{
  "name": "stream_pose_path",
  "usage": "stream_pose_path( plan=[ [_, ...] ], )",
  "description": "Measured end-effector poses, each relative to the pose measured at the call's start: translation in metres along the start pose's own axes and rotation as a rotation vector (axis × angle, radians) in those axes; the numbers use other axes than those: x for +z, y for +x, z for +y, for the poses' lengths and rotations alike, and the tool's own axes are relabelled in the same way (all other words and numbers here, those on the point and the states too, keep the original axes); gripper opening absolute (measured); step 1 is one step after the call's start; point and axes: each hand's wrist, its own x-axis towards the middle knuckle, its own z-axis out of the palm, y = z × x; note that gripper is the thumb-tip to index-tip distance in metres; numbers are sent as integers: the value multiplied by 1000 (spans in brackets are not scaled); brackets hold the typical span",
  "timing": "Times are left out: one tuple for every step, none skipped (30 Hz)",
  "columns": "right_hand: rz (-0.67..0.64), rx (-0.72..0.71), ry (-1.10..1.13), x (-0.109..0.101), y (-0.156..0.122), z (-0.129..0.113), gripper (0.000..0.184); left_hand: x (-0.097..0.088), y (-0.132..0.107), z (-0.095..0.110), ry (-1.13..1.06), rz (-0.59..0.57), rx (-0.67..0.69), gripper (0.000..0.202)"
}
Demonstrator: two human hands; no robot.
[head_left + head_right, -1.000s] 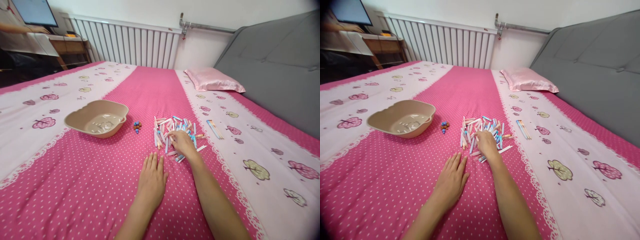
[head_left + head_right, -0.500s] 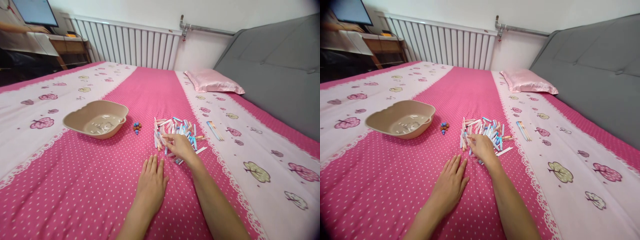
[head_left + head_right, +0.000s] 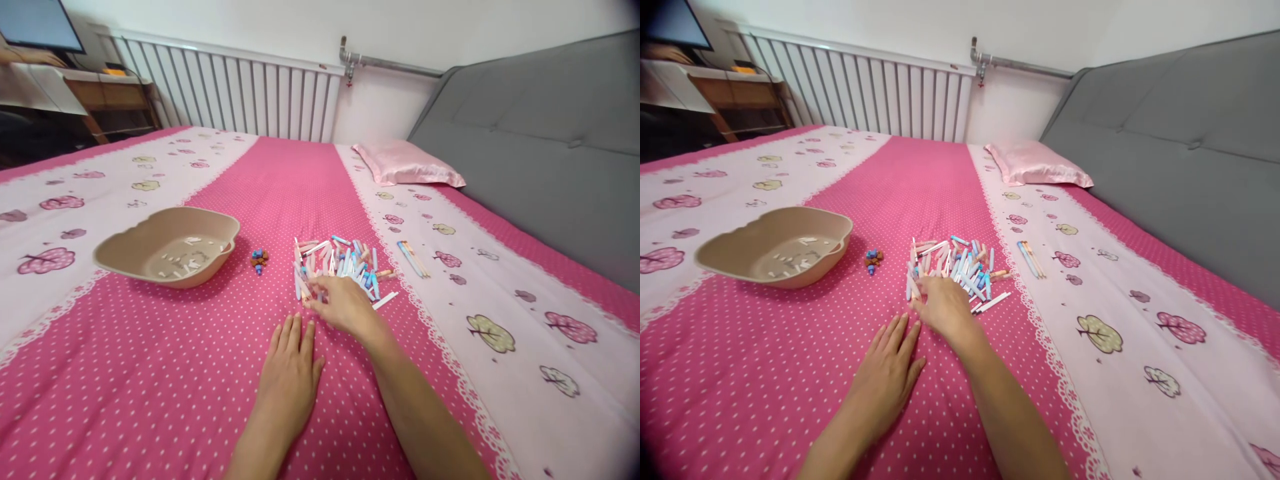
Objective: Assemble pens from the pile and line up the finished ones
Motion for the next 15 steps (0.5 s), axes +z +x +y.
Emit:
stream_pose_path(
  plan=[
    [-37, -4, -2, -1, -1, -1, 35, 1, 0, -1, -3, 8, 2, 52],
    [-54, 8, 5, -2, -1, 0, 35, 1, 1, -1, -7, 11, 0, 52],
    [-45, 33, 14, -2, 0, 2, 35, 1, 1, -1, -11, 9, -2, 52],
    [-10, 68, 17, -3, 2, 5, 35, 1, 1, -1, -14, 2, -4, 52],
    [45, 108, 6, -3, 4, 10, 35, 0, 1, -1, -15, -5, -7, 52],
    [113, 147, -22, -4, 8, 17, 35, 0, 1, -1, -16, -13, -9, 52],
    [187, 186, -67, -3, 12, 25, 36, -1, 1, -1, -16, -21, -10, 52],
    [252, 226, -121, -2, 16, 34, 37, -2, 1, -1, -16, -27, -10, 52],
    [305, 260, -176, -1, 20, 43, 41, -2, 1, -1, -16, -33, -11, 52],
    [329, 316, -224, 2, 23, 52, 45, -2, 1, 0, -17, -37, -13, 52],
    [336, 371, -254, 4, 27, 61, 49, -2, 0, 0, -19, -36, -14, 52],
    [318, 410, -263, 7, 30, 68, 51, -1, 0, 0, -21, -31, -15, 52],
    [282, 443, -261, 9, 32, 74, 53, -1, 0, 0, -22, -21, -16, 51],
    [230, 449, -261, 11, 34, 79, 55, 0, 0, -1, -22, -11, -14, 51],
    [176, 441, -259, 13, 35, 82, 57, 1, 0, -1, -21, 0, -12, 51]
  ],
)
